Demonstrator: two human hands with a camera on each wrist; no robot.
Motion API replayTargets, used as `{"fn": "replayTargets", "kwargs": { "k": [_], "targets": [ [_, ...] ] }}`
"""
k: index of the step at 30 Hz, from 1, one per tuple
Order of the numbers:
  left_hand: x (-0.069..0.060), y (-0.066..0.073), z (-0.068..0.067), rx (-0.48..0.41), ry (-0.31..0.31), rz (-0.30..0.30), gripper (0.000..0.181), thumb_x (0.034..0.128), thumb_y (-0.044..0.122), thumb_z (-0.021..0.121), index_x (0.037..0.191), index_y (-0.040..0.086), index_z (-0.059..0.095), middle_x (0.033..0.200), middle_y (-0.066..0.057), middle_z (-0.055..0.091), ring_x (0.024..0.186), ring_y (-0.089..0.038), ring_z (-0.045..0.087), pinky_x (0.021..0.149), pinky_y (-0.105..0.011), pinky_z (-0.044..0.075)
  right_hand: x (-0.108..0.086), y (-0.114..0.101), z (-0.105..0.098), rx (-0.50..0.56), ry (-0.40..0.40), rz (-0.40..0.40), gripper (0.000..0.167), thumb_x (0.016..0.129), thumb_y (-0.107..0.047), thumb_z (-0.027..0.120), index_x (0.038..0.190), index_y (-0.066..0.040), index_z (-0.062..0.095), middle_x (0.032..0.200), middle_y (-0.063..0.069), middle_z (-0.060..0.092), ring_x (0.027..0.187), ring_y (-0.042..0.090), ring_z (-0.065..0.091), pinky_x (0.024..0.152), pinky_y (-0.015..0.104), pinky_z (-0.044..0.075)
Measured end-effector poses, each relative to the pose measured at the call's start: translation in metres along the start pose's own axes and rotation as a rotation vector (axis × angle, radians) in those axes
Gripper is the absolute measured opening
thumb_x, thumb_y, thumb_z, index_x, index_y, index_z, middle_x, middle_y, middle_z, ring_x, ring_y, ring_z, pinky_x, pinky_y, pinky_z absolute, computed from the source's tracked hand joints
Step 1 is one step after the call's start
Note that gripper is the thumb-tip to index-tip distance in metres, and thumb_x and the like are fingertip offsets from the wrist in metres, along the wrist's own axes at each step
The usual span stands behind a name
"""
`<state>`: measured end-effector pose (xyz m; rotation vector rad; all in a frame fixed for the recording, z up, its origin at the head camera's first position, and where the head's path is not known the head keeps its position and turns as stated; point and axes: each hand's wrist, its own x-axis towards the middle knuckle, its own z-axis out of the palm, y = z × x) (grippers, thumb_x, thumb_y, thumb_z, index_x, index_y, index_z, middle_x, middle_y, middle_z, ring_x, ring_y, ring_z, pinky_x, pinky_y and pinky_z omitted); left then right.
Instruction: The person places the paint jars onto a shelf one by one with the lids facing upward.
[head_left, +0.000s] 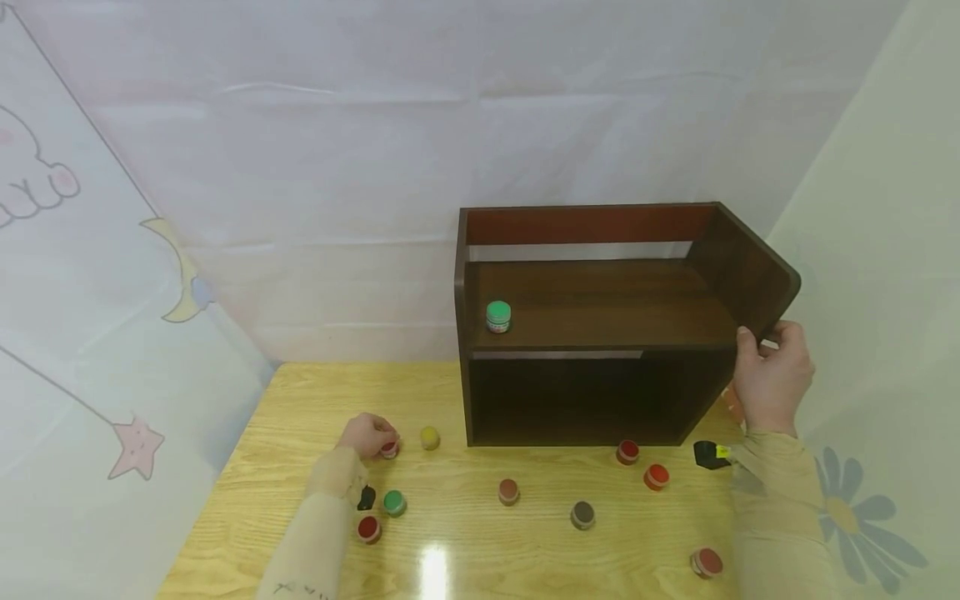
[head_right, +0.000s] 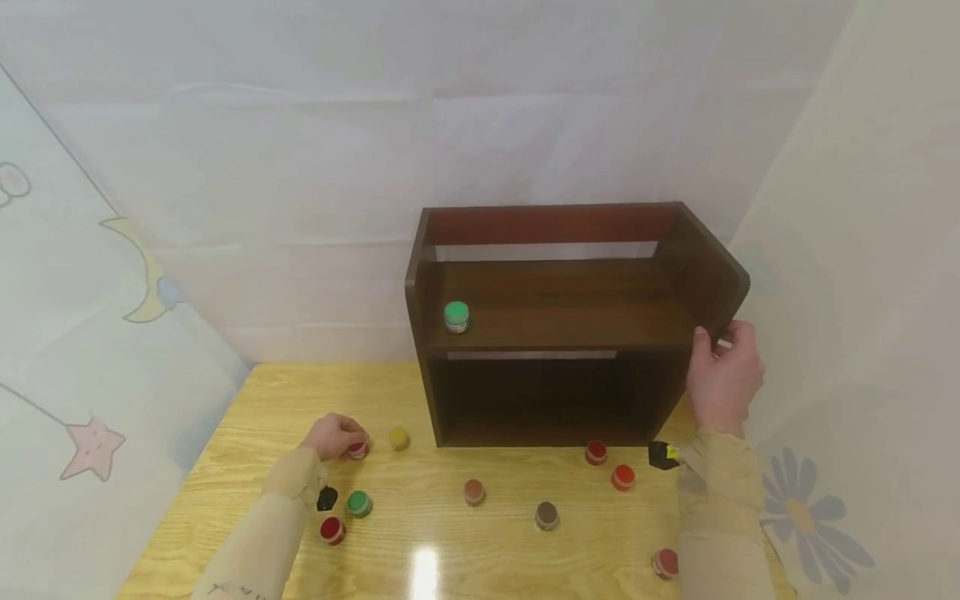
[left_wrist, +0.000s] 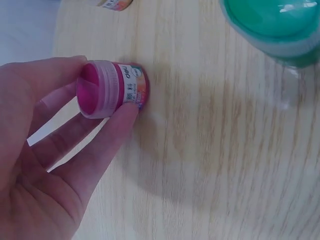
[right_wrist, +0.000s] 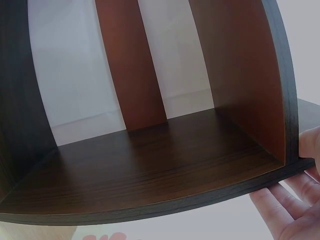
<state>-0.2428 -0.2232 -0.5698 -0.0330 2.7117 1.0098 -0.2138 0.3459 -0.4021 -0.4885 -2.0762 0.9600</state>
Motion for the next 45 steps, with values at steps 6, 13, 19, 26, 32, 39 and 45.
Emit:
{"fn": "replayTargets", "kwargs": {
  "k": [6,13,19,26,32,39,45],
  "targets": [
    [0.001,0.002,0.000,-0.031,-0.034,-0.034,0.010,0.0922,0.012,0.073,0.090,0.005,0.079,0.079,-0.001,0.071,0.069,-0.015,0.065,0.062,-0.028,0.056,-0.001,-0.001,-0.001,-0.005,-0.009,0.005,0.034,0.099,-0.022,0.062,0.120,0.005,0.060,0.108,0.007,0.063,0.070,-0.022,0.041,0.069,0.007,0.040],
    [0.006,-0.004,-0.002,-0.064,-0.090,-0.026,0.014,0.0774,0.001,0.082,0.089,0.004,0.074,0.080,-0.002,0.069,0.069,-0.017,0.064,0.063,-0.029,0.056,-0.002,-0.003,-0.002,-0.009,-0.004,-0.005,0.034,0.100,-0.023,0.061,0.120,0.005,0.059,0.112,0.011,0.065,0.070,-0.023,0.040,0.071,0.007,0.041],
    [0.007,-0.002,-0.003,-0.057,-0.058,-0.003,0.017,0.0754,-0.006,0.080,0.086,0.004,0.071,0.081,-0.003,0.067,0.072,-0.019,0.062,0.064,-0.030,0.055,-0.002,-0.002,-0.002,0.002,0.003,-0.013,0.033,0.099,-0.021,0.062,0.119,0.006,0.059,0.109,0.008,0.064,0.070,-0.023,0.040,0.071,0.007,0.042],
    [0.005,-0.002,-0.003,-0.058,-0.027,0.007,0.019,0.0775,-0.006,0.078,0.094,0.001,0.072,0.085,-0.003,0.070,0.079,-0.020,0.065,0.071,-0.032,0.057,-0.003,-0.001,-0.001,0.004,-0.002,-0.003,0.034,0.099,-0.022,0.062,0.119,0.005,0.060,0.109,0.007,0.064,0.070,-0.024,0.041,0.070,0.006,0.042],
    [0.007,-0.001,-0.005,-0.042,0.022,0.022,0.029,0.0798,0.002,0.078,0.108,0.000,0.071,0.090,-0.006,0.070,0.083,-0.021,0.065,0.073,-0.036,0.057,-0.003,-0.002,-0.001,0.010,-0.006,0.005,0.035,0.099,-0.022,0.062,0.120,0.005,0.059,0.109,0.007,0.064,0.070,-0.024,0.041,0.068,0.006,0.040],
    [0.009,0.003,-0.009,-0.022,0.017,0.050,0.029,0.0834,0.006,0.077,0.111,-0.002,0.071,0.093,-0.007,0.070,0.087,-0.023,0.066,0.076,-0.038,0.057,-0.003,-0.002,-0.001,0.010,-0.002,-0.001,0.034,0.099,-0.021,0.062,0.119,0.006,0.059,0.110,0.009,0.065,0.069,-0.024,0.041,0.068,0.006,0.040],
    [0.005,0.019,-0.018,-0.035,0.020,0.088,0.033,0.0865,0.005,0.074,0.118,-0.004,0.070,0.099,-0.008,0.069,0.091,-0.024,0.064,0.079,-0.040,0.057,-0.002,-0.001,0.000,0.005,-0.001,0.007,0.034,0.099,-0.022,0.062,0.120,0.005,0.060,0.110,0.008,0.065,0.069,-0.024,0.041,0.069,0.006,0.041]
  ]
}}
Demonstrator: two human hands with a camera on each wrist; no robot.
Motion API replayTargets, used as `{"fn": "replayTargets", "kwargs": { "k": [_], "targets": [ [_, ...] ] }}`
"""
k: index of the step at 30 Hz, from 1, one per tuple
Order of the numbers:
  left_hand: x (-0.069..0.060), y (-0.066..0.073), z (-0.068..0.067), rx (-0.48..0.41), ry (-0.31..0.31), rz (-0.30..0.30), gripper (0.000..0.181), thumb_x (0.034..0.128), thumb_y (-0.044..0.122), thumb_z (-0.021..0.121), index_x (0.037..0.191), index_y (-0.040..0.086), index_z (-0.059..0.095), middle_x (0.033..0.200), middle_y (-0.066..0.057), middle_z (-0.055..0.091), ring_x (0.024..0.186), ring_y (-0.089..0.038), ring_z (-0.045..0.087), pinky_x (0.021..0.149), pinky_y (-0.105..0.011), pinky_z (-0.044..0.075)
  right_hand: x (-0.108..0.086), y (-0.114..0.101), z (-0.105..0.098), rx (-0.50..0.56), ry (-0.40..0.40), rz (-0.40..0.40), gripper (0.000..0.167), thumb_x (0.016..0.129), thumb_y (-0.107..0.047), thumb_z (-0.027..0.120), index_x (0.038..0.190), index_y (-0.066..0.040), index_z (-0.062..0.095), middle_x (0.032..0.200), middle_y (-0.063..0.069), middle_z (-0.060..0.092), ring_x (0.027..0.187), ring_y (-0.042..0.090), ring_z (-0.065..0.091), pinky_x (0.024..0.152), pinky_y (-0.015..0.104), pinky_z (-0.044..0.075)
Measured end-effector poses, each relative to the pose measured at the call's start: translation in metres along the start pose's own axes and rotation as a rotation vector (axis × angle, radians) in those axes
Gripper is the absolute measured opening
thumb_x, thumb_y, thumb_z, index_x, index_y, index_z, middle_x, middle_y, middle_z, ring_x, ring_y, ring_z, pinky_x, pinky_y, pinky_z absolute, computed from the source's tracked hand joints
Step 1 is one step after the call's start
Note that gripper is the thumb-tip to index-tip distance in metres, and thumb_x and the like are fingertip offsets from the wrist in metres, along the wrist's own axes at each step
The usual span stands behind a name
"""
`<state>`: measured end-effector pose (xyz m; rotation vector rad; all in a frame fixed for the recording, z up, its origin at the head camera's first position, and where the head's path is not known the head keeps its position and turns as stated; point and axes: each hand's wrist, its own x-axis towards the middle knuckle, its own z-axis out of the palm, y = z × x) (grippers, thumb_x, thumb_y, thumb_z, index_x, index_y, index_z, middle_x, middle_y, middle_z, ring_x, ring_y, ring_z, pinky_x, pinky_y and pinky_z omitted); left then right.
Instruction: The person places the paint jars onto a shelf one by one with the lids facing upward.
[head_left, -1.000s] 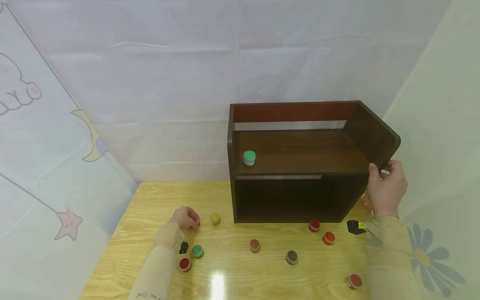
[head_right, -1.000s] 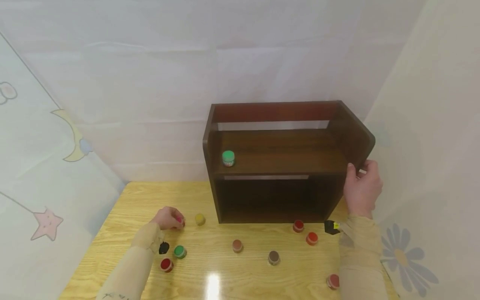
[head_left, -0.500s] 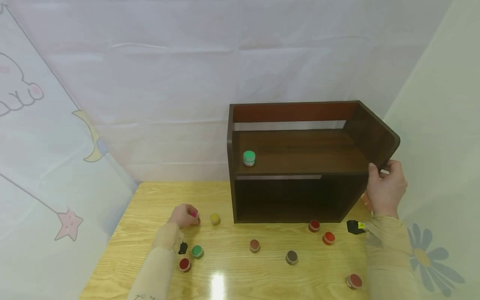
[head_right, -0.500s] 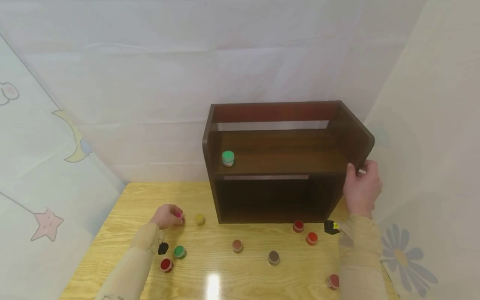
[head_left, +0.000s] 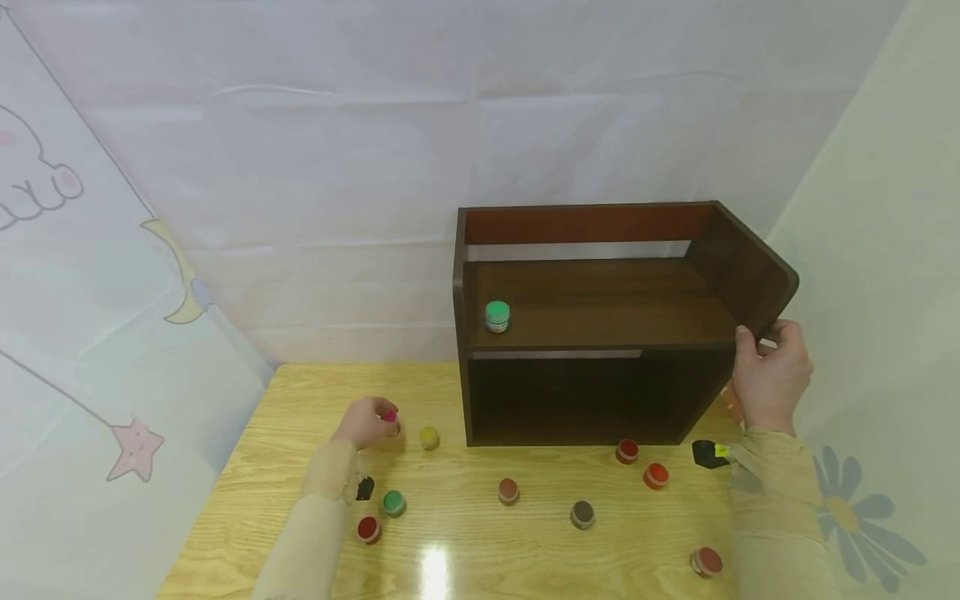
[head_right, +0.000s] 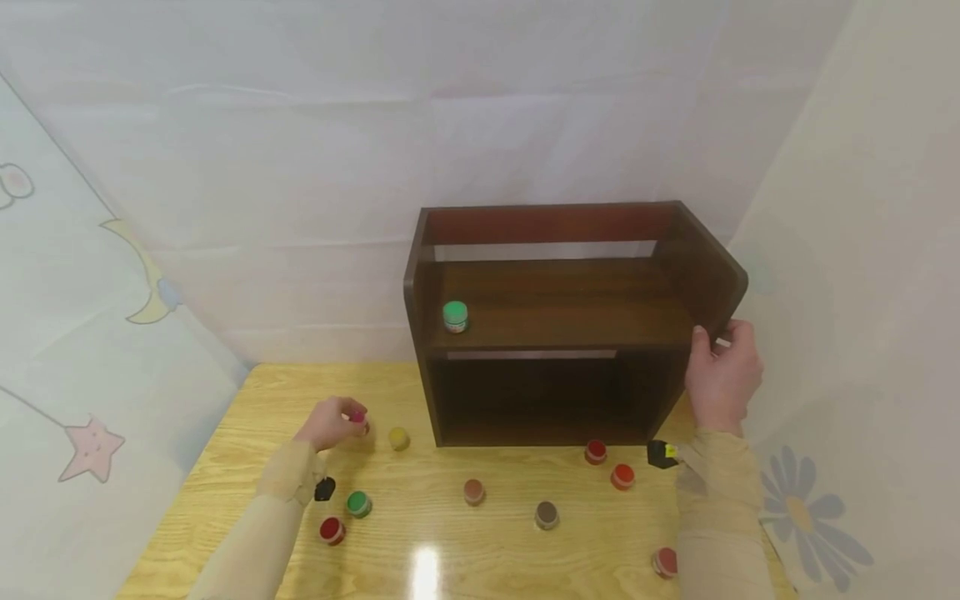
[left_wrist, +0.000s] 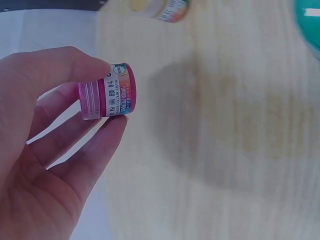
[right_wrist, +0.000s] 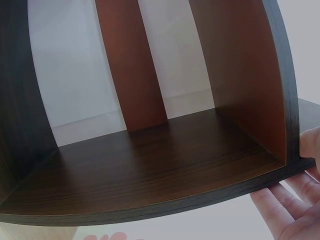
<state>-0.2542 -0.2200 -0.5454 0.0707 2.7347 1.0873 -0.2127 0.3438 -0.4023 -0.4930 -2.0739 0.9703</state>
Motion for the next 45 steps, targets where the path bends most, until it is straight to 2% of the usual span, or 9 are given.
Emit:
{"fn": "replayTargets", "kwargs": {
  "k": [6,12,22,27,35,41,45],
  "targets": [
    [-0.005,0.025,-0.014,-0.035,0.017,0.057,0.030,0.0936,0.008,0.070,0.122,-0.003,0.069,0.100,-0.006,0.070,0.088,-0.021,0.065,0.077,-0.040,0.057,0.001,0.001,0.002,0.002,-0.001,0.006,0.034,0.099,-0.022,0.062,0.120,0.004,0.060,0.109,0.006,0.064,0.070,-0.023,0.042,0.069,0.007,0.041],
    [-0.001,0.037,-0.024,-0.076,0.035,0.123,0.034,0.0977,0.014,0.067,0.128,-0.002,0.067,0.101,-0.005,0.072,0.089,-0.021,0.068,0.076,-0.039,0.057,0.001,0.001,0.002,-0.002,0.000,0.009,0.035,0.099,-0.023,0.061,0.120,0.004,0.059,0.111,0.008,0.065,0.070,-0.023,0.041,0.069,0.007,0.041],
    [0.000,0.065,-0.039,-0.064,0.093,0.209,0.036,0.0924,0.015,0.074,0.126,0.002,0.070,0.108,-0.009,0.072,0.082,-0.019,0.065,0.062,-0.031,0.054,0.000,0.000,0.001,0.004,0.000,0.016,0.035,0.099,-0.023,0.062,0.121,0.005,0.060,0.110,0.008,0.065,0.069,-0.023,0.042,0.067,0.007,0.039],
    [-0.005,0.080,-0.047,-0.073,0.113,0.243,0.035,0.0924,0.014,0.076,0.125,0.003,0.070,0.110,-0.010,0.071,0.085,-0.021,0.067,0.066,-0.033,0.057,0.000,0.000,0.001,0.013,0.001,0.022,0.035,0.099,-0.023,0.062,0.121,0.004,0.060,0.107,0.005,0.064,0.069,-0.022,0.043,0.067,0.007,0.039],
    [-0.011,0.097,-0.060,-0.061,0.180,0.314,0.033,0.0924,0.016,0.076,0.123,0.005,0.071,0.110,-0.009,0.071,0.095,-0.027,0.067,0.077,-0.042,0.059,0.001,0.001,0.001,0.009,0.003,0.004,0.034,0.099,-0.022,0.062,0.120,0.005,0.060,0.106,0.003,0.062,0.069,-0.023,0.042,0.067,0.006,0.039],
    [-0.018,0.116,-0.070,-0.059,0.210,0.350,0.033,0.0927,0.017,0.075,0.124,0.006,0.071,0.109,-0.008,0.072,0.090,-0.023,0.069,0.075,-0.039,0.059,0.001,0.001,0.001,0.005,0.000,0.010,0.035,0.099,-0.022,0.062,0.121,0.004,0.060,0.107,0.002,0.061,0.069,-0.022,0.042,0.069,0.007,0.040],
    [-0.021,0.127,-0.077,-0.056,0.243,0.396,0.033,0.0916,0.017,0.076,0.122,0.005,0.072,0.105,-0.006,0.072,0.084,-0.019,0.068,0.071,-0.036,0.059,0.000,0.001,0.001,-0.003,-0.004,0.010,0.035,0.100,-0.023,0.061,0.122,0.004,0.060,0.109,0.004,0.062,0.070,-0.023,0.041,0.070,0.007,0.041]
  ]
}}
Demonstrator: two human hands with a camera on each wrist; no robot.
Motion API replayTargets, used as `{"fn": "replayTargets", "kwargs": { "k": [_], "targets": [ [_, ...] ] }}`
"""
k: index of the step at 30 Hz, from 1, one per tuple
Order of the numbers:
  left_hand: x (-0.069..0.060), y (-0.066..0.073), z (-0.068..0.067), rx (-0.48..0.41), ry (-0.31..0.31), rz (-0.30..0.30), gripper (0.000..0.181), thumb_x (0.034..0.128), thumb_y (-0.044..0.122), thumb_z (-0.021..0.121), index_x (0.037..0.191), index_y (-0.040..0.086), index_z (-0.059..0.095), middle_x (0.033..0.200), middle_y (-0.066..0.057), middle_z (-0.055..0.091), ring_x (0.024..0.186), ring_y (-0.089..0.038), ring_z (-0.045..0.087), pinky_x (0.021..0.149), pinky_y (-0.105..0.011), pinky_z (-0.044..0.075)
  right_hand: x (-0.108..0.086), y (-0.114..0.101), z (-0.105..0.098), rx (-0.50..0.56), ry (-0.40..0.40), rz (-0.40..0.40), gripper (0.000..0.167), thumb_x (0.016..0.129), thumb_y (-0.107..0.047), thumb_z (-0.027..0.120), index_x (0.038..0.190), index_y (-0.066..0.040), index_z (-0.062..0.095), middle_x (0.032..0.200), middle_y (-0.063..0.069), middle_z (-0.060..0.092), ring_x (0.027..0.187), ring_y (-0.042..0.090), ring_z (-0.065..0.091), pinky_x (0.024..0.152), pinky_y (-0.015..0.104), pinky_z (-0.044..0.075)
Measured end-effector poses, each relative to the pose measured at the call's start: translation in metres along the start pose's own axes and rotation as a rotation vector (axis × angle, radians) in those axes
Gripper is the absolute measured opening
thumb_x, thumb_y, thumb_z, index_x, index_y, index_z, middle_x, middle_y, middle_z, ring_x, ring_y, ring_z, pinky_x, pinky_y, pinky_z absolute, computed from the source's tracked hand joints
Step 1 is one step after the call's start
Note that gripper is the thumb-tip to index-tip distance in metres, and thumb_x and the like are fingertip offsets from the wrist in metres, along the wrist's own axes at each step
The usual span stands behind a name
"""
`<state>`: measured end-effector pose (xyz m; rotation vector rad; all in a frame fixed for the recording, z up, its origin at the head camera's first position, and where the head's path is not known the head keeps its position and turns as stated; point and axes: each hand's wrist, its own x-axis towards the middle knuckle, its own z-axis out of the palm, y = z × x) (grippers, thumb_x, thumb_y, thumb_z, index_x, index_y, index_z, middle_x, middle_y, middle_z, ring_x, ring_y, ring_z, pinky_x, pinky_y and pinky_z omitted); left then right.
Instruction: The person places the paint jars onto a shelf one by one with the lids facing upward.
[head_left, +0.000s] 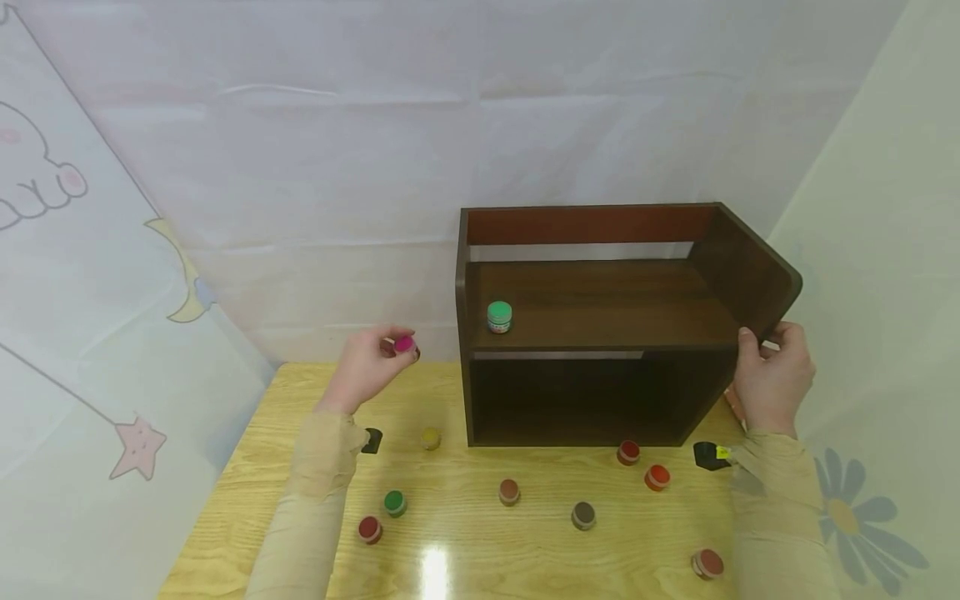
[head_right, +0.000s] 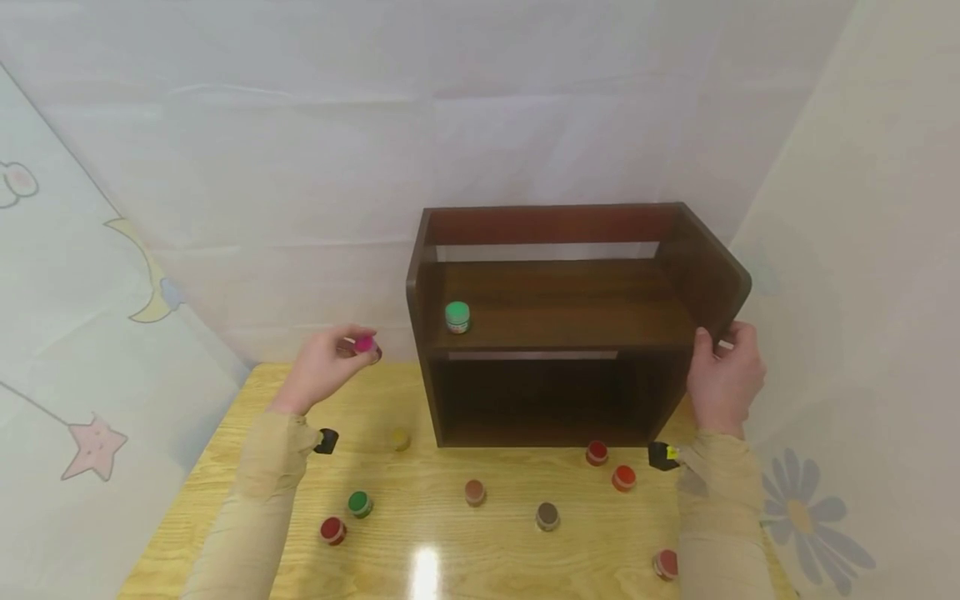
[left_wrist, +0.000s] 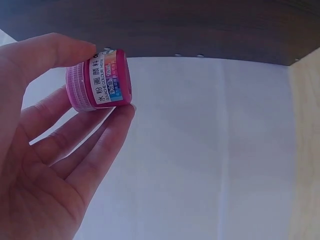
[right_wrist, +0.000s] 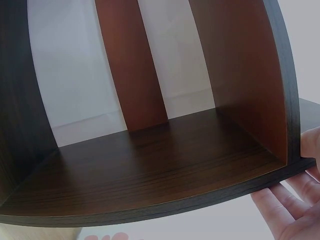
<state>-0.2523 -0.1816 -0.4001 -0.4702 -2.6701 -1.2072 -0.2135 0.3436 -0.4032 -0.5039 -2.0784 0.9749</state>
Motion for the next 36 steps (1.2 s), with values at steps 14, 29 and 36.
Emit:
{"fn": "replayTargets", "kwargs": {
  "k": [14,29,36],
  "targets": [
    [0.006,0.046,-0.018,-0.083,0.195,0.196,0.030,0.0897,0.011,0.079,0.118,0.004,0.073,0.101,-0.003,0.072,0.084,-0.018,0.070,0.079,-0.035,0.059,0.000,-0.001,0.000,0.010,0.013,-0.004,0.034,0.099,-0.021,0.062,0.120,0.005,0.060,0.108,0.005,0.063,0.069,-0.023,0.042,0.069,0.007,0.040],
    [0.012,0.099,-0.033,-0.081,0.377,0.505,0.031,0.0843,0.004,0.083,0.114,0.002,0.072,0.110,-0.005,0.072,0.097,-0.018,0.067,0.086,-0.029,0.058,-0.001,-0.002,0.001,0.033,0.018,0.007,0.035,0.099,-0.022,0.063,0.120,0.005,0.060,0.103,-0.004,0.060,0.069,-0.022,0.044,0.069,0.008,0.040],
    [0.020,0.126,-0.038,-0.070,0.380,0.591,0.032,0.0841,0.005,0.084,0.114,0.003,0.072,0.112,-0.002,0.071,0.101,-0.015,0.065,0.088,-0.028,0.056,0.000,-0.001,0.002,0.035,0.017,0.008,0.035,0.099,-0.023,0.063,0.120,0.005,0.060,0.102,-0.004,0.060,0.069,-0.023,0.044,0.069,0.008,0.041]
  ]
}}
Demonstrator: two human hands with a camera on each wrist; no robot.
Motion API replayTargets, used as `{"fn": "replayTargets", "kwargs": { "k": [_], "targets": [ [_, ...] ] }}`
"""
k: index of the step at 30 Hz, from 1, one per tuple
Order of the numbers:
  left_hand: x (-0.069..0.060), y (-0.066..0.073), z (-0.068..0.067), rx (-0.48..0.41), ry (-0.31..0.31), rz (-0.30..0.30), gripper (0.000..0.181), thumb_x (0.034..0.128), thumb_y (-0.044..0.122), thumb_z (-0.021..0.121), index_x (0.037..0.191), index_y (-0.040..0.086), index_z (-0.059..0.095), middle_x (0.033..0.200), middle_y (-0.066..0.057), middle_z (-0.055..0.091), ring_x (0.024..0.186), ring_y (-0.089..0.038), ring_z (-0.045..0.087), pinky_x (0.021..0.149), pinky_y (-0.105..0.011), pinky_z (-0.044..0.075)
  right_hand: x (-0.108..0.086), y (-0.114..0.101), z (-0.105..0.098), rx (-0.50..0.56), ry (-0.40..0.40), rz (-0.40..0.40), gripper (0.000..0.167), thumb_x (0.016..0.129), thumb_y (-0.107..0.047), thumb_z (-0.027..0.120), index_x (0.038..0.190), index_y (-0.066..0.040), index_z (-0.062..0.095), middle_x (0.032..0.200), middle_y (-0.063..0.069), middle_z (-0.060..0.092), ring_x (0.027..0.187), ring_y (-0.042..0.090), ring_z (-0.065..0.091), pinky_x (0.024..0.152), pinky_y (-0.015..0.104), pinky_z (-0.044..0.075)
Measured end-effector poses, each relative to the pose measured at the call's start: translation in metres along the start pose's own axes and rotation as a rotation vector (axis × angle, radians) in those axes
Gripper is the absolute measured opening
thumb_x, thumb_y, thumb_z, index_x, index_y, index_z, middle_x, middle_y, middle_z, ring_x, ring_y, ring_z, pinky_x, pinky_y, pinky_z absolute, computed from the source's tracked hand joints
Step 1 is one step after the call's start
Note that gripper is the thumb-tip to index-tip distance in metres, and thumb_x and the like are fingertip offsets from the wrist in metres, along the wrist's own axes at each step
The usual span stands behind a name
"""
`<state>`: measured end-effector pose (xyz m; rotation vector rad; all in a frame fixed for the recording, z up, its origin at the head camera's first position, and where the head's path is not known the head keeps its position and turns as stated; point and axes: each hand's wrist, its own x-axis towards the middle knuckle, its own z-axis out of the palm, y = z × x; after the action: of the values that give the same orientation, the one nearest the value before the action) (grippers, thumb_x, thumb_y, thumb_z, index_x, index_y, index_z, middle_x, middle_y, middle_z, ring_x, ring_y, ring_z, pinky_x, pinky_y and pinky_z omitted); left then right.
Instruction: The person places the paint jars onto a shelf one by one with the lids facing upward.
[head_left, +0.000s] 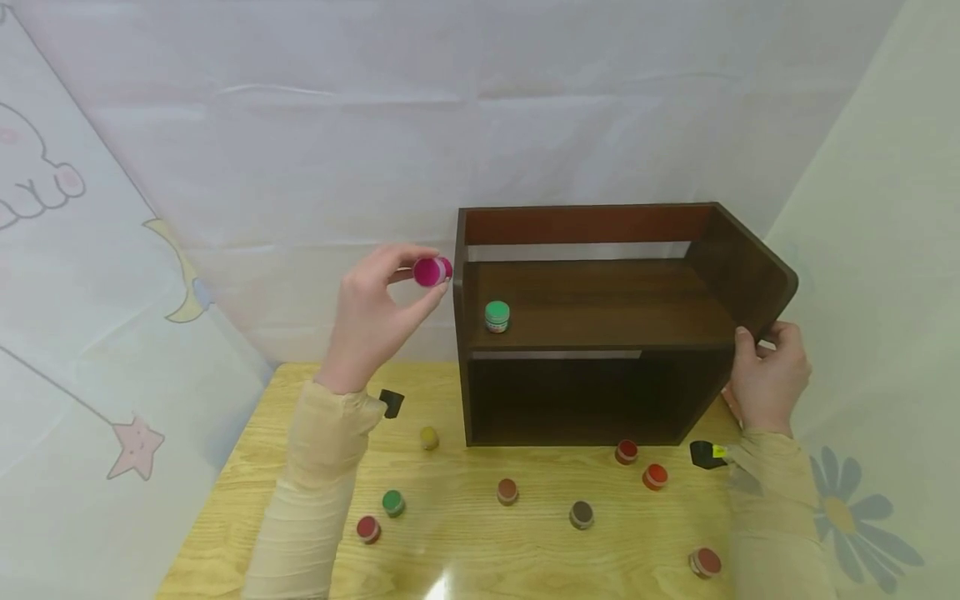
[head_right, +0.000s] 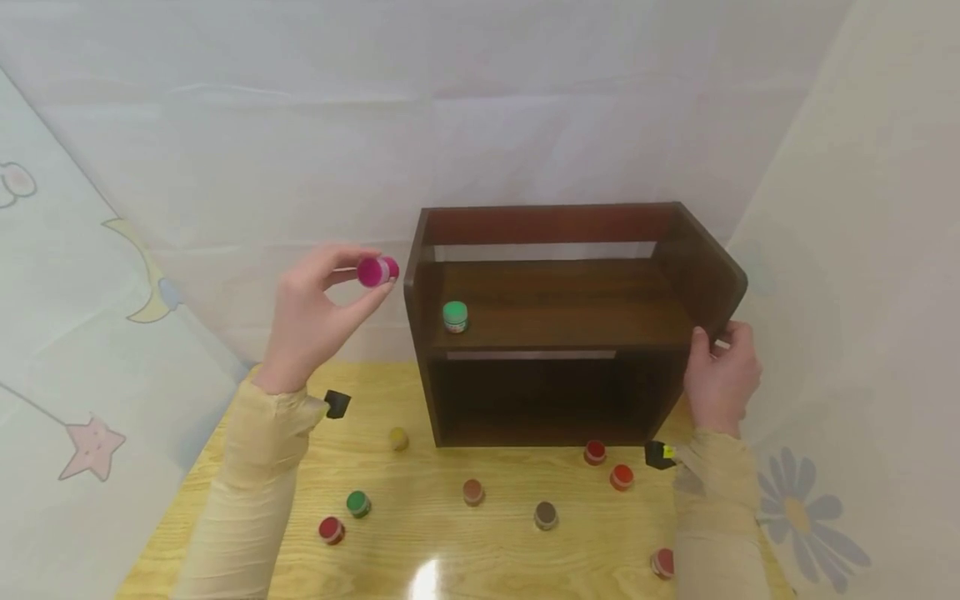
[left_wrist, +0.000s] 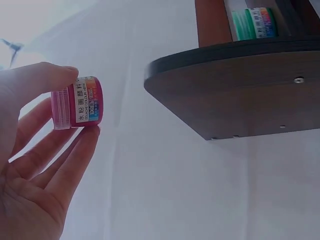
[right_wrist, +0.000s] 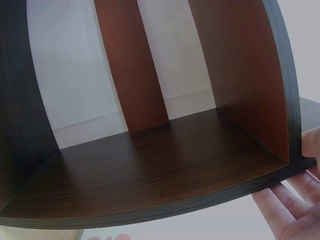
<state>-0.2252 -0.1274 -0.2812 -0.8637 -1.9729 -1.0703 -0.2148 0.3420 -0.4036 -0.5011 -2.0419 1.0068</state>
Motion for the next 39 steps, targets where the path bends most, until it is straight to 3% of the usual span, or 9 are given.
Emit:
{"fn": "replayTargets", "kwargs": {
  "k": [4,12,22,31,39],
  "targets": [
    [0.013,0.007,0.004,0.010,-0.026,0.036,0.032,0.0831,0.004,0.084,0.113,0.003,0.072,0.110,-0.002,0.070,0.099,-0.015,0.065,0.088,-0.030,0.056,0.001,0.001,0.001,0.001,0.002,-0.002,0.035,0.099,-0.023,0.063,0.120,0.004,0.060,0.102,-0.003,0.061,0.069,-0.023,0.044,0.068,0.008,0.040],
    [0.034,0.018,0.022,0.081,-0.143,0.146,0.032,0.0887,0.006,0.078,0.119,0.003,0.070,0.108,-0.005,0.069,0.094,-0.014,0.061,0.083,-0.031,0.054,0.000,0.002,0.001,0.009,0.003,-0.004,0.035,0.099,-0.023,0.064,0.121,0.004,0.060,0.104,-0.002,0.062,0.070,-0.023,0.045,0.068,0.008,0.040],
    [0.052,0.029,0.045,0.082,-0.208,0.208,0.024,0.0933,0.008,0.075,0.117,0.009,0.075,0.115,-0.005,0.067,0.098,-0.014,0.064,0.082,-0.025,0.053,-0.001,-0.001,0.001,0.008,0.005,-0.010,0.035,0.099,-0.022,0.063,0.120,0.005,0.060,0.105,0.002,0.063,0.069,-0.023,0.044,0.069,0.008,0.039],
    [0.051,0.034,0.067,0.031,-0.322,0.118,0.022,0.0895,-0.002,0.075,0.110,0.006,0.072,0.115,-0.005,0.063,0.104,-0.014,0.062,0.092,-0.017,0.048,-0.001,-0.003,-0.001,0.008,0.004,0.001,0.034,0.098,-0.021,0.063,0.120,0.005,0.060,0.102,-0.004,0.060,0.069,-0.023,0.043,0.068,0.008,0.038],
    [0.043,0.027,0.088,0.040,-0.338,0.055,0.028,0.0907,0.002,0.076,0.119,0.002,0.071,0.116,-0.009,0.064,0.102,-0.018,0.065,0.092,-0.015,0.048,-0.002,-0.004,-0.002,0.012,0.001,0.009,0.034,0.098,-0.021,0.063,0.120,0.005,0.059,0.101,-0.005,0.060,0.069,-0.023,0.044,0.068,0.007,0.039]
  ]
}}
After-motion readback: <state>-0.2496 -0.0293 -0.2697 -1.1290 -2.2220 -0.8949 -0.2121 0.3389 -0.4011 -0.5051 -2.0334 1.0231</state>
